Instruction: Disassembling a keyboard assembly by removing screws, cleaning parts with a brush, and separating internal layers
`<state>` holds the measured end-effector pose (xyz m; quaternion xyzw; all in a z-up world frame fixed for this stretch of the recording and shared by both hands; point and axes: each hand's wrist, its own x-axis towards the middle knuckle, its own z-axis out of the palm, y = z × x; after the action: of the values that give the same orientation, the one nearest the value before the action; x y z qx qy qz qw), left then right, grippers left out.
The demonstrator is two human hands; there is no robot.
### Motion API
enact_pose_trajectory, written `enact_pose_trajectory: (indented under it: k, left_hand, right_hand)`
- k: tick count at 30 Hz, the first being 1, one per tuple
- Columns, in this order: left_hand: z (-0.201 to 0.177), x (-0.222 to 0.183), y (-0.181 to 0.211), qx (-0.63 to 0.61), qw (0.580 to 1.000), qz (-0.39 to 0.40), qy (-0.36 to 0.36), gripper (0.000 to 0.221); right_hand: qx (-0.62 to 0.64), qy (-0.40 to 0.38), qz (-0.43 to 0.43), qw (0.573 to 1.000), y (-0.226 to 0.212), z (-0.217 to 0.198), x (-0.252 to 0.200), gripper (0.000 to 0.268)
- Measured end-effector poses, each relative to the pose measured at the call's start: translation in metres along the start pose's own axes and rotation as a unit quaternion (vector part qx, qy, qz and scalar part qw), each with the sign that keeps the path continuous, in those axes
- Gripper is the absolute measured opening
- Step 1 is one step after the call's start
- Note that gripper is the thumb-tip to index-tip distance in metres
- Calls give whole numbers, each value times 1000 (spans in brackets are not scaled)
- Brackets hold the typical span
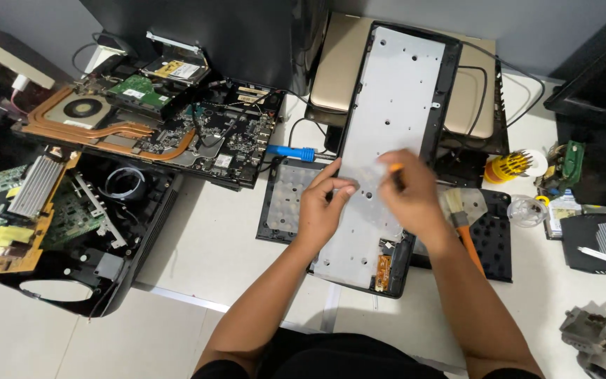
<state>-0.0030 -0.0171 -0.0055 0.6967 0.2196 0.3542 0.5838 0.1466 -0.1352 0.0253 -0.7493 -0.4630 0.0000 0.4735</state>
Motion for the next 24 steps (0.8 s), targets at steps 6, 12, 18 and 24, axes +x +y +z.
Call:
enact_pose_trajectory:
  k: [6, 12, 18, 24]
  left_hand:
    - [1, 0, -17, -9, 1000, -21, 6, 9]
    - [3, 0, -21, -33, 999, -2, 6, 20]
    - [11, -13, 11, 181, 981, -10, -69, 37]
    - [25, -28, -46, 287, 951, 65, -96, 57]
  right_hand:
    - [-105, -79, -43, 990, -11, 31, -9, 31]
    - [-203, -50, -166, 964, -22, 26, -2, 13]
    - [-195, 8, -185, 963, -41, 36, 17, 10]
    - [-199, -148, -306, 919, -80, 110, -20, 19]
